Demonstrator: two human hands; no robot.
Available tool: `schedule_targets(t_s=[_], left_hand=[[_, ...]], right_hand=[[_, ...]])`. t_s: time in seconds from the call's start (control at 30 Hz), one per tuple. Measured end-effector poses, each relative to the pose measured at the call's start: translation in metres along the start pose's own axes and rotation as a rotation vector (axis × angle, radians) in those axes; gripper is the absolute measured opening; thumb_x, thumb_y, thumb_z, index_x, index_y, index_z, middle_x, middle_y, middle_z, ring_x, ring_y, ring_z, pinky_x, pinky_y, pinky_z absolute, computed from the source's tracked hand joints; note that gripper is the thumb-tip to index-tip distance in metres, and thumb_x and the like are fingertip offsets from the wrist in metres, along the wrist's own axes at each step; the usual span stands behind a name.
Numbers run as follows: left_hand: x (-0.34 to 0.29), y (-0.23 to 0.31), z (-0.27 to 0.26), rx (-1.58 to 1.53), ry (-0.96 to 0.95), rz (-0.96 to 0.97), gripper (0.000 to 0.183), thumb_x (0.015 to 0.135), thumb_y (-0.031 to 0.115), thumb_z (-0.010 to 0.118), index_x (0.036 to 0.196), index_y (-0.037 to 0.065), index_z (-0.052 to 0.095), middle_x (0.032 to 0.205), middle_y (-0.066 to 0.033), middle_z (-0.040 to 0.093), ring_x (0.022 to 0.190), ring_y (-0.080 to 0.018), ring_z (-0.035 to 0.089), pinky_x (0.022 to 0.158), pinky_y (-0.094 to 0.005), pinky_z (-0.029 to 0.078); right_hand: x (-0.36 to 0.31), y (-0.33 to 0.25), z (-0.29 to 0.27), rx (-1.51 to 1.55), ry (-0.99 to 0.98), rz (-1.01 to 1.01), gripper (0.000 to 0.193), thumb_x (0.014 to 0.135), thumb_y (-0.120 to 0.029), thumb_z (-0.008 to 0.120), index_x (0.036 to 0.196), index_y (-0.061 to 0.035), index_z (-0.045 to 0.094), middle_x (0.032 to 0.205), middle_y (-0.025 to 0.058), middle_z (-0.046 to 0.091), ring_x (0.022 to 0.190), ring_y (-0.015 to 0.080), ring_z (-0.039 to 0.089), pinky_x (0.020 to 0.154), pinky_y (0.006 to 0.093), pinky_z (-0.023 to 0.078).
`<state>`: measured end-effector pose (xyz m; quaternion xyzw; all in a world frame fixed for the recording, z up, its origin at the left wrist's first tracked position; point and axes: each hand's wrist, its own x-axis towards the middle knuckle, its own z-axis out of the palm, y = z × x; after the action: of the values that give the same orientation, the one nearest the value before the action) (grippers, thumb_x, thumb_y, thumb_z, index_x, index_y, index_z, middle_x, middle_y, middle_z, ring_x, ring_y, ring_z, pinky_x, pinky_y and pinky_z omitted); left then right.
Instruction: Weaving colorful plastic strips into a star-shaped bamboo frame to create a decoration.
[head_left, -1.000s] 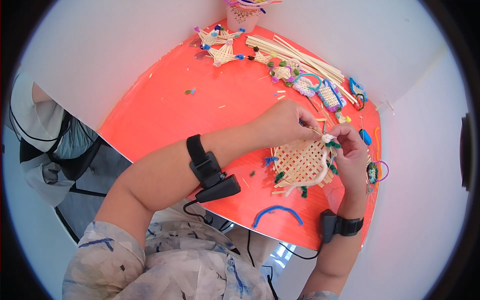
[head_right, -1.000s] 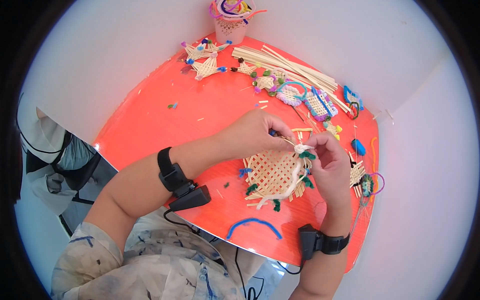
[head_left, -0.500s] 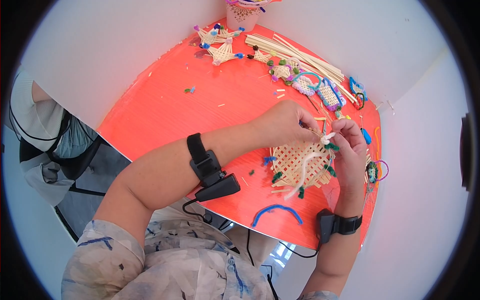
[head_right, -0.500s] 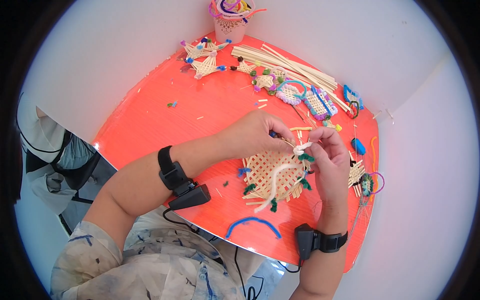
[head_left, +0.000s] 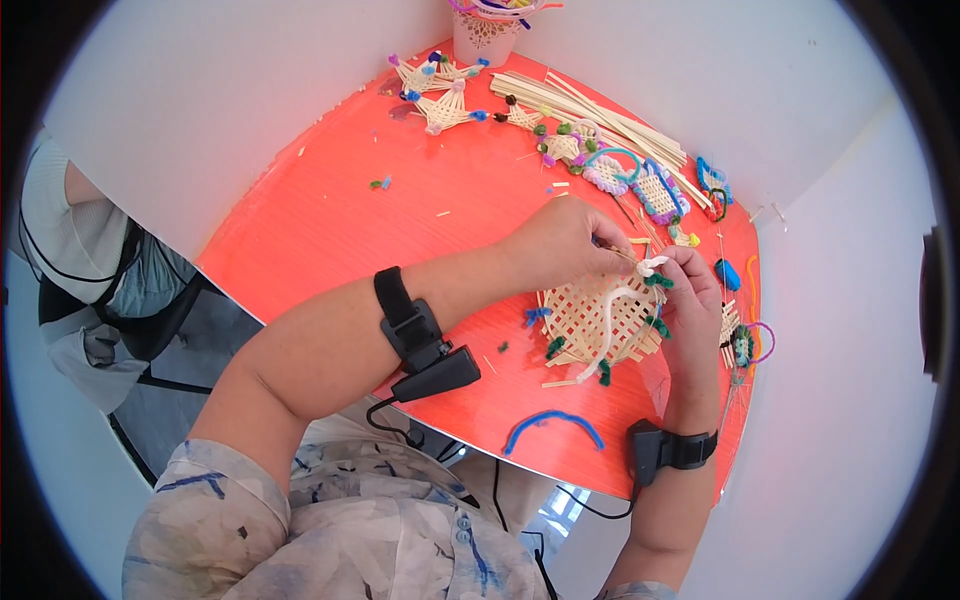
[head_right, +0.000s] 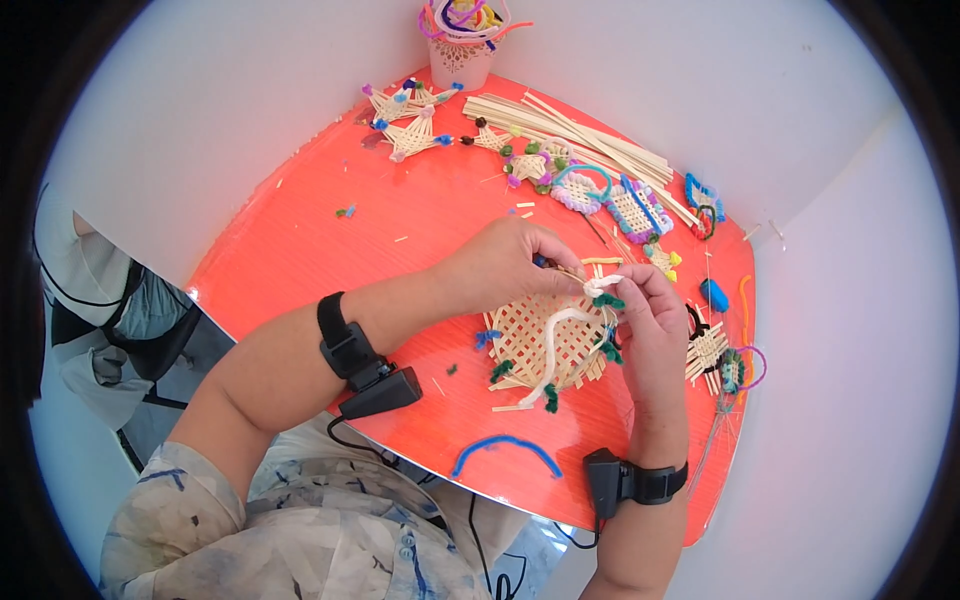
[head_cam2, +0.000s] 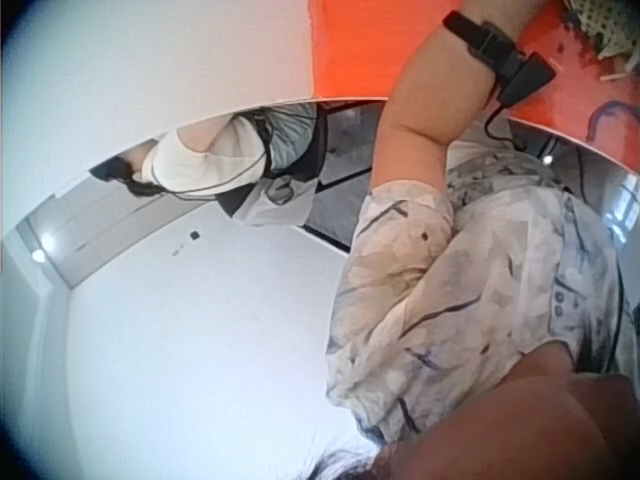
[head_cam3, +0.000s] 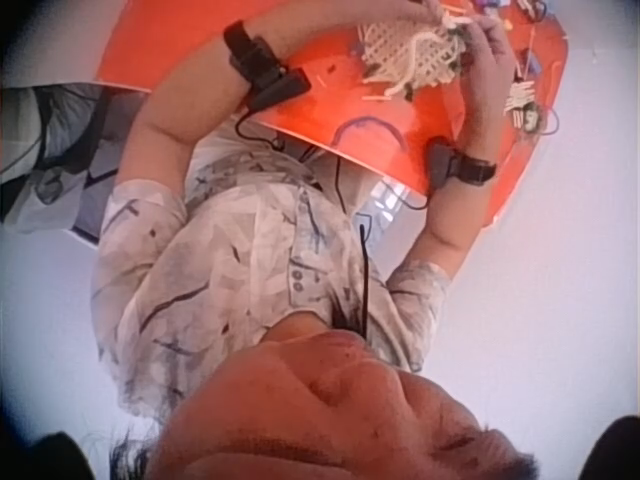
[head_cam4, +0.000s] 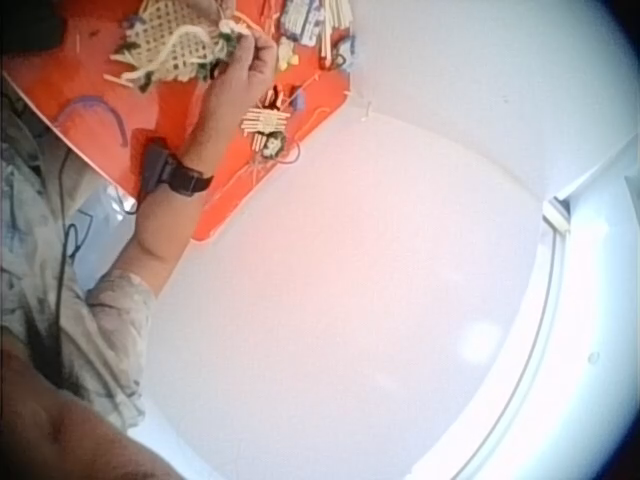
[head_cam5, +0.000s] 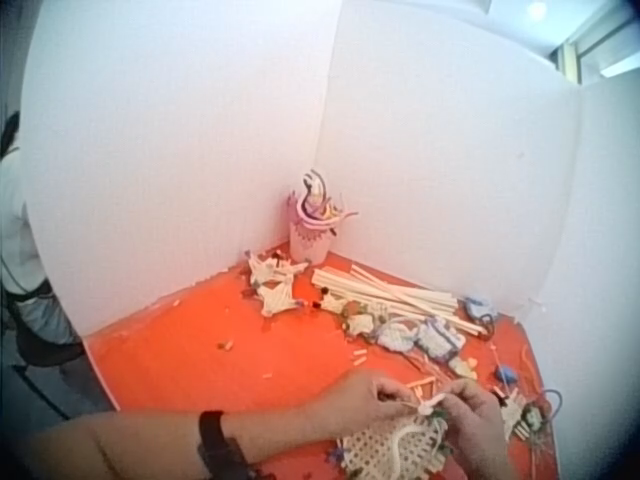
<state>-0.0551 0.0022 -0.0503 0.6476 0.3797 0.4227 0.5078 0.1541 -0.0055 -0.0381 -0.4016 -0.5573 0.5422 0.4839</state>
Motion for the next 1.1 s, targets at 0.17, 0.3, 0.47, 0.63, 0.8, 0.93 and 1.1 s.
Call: schedule_targets(t_s=[0.17, 0.3, 0.47, 0.63, 0.8, 0.93, 1.1], left_hand=[[0.000, 0.004, 0.000, -0.026, -0.069, -0.005, 0.020, 0.081, 0.017, 0.077, 0.093, 0.002, 0.074, 0.082, -0.0036, 0.070, 0.075, -0.0069, 0.062, 0.069, -0.0257, 0.050], [-0.001, 0.003, 0.000, -0.019, -0.053, 0.005, 0.020, 0.081, 0.018, 0.077, 0.092, 0.002, 0.074, 0.082, -0.0038, 0.070, 0.075, -0.0074, 0.062, 0.068, -0.0255, 0.049], [-0.002, 0.004, 0.000, 0.012, -0.022, 0.021, 0.020, 0.080, 0.018, 0.077, 0.091, 0.002, 0.074, 0.080, -0.0048, 0.069, 0.073, -0.0089, 0.062, 0.067, -0.0271, 0.049], [-0.002, 0.004, 0.003, 0.082, 0.020, 0.039, 0.020, 0.080, 0.018, 0.077, 0.091, 0.002, 0.074, 0.081, -0.0061, 0.068, 0.074, -0.0110, 0.063, 0.068, -0.0277, 0.049], [-0.001, -0.003, 0.004, 0.031, 0.012, 0.082, 0.019, 0.080, 0.017, 0.077, 0.091, 0.002, 0.074, 0.082, -0.0066, 0.068, 0.076, -0.0120, 0.063, 0.069, -0.0281, 0.049], [0.001, -0.002, 0.003, 0.080, 0.020, 0.067, 0.019, 0.080, 0.016, 0.077, 0.091, 0.002, 0.074, 0.081, -0.0061, 0.068, 0.074, -0.0112, 0.063, 0.068, -0.0280, 0.049], [0.000, 0.000, -0.001, 0.092, 0.004, 0.032, 0.018, 0.080, 0.016, 0.077, 0.092, 0.002, 0.075, 0.079, -0.0055, 0.069, 0.071, -0.0106, 0.062, 0.066, -0.0277, 0.049]], right_hand=[[0.000, -0.001, -0.003, 0.066, -0.012, -0.068, 0.014, 0.095, -0.009, 0.059, 0.104, 0.0000, 0.064, 0.088, 0.0008, 0.065, 0.066, 0.0005, 0.054, 0.055, 0.0154, 0.041], [-0.006, -0.017, -0.003, -0.248, 0.013, -0.121, 0.015, 0.093, -0.007, 0.062, 0.104, 0.0008, 0.067, 0.081, -0.0002, 0.061, 0.070, 0.0019, 0.055, 0.056, 0.0170, 0.043], [-0.003, -0.011, -0.003, -0.369, 0.033, -0.248, 0.016, 0.092, -0.009, 0.065, 0.104, 0.0007, 0.067, 0.077, -0.0017, 0.058, 0.064, 0.0016, 0.049, 0.054, 0.0178, 0.040], [0.000, 0.000, -0.007, 0.155, -0.029, -0.025, 0.015, 0.092, -0.010, 0.065, 0.103, 0.0002, 0.067, 0.078, -0.0018, 0.059, 0.060, 0.0012, 0.044, 0.053, 0.0177, 0.038], [-0.005, -0.014, 0.001, -0.173, 0.060, -0.051, 0.011, 0.091, -0.008, 0.067, 0.099, -0.0021, 0.069, 0.076, -0.0019, 0.059, 0.057, 0.0015, 0.044, 0.052, 0.0177, 0.038], [-0.003, -0.014, -0.002, -0.622, 0.093, -0.433, 0.008, 0.087, -0.005, 0.070, 0.094, -0.0010, 0.071, 0.070, -0.0011, 0.058, 0.056, 0.0033, 0.045, 0.050, 0.0200, 0.037], [-0.007, -0.026, -0.005, -0.968, 0.195, -0.498, 0.008, 0.083, -0.004, 0.074, 0.085, 0.0022, 0.070, 0.064, 0.0023, 0.056, 0.057, 0.0075, 0.047, 0.051, 0.0252, 0.037]])
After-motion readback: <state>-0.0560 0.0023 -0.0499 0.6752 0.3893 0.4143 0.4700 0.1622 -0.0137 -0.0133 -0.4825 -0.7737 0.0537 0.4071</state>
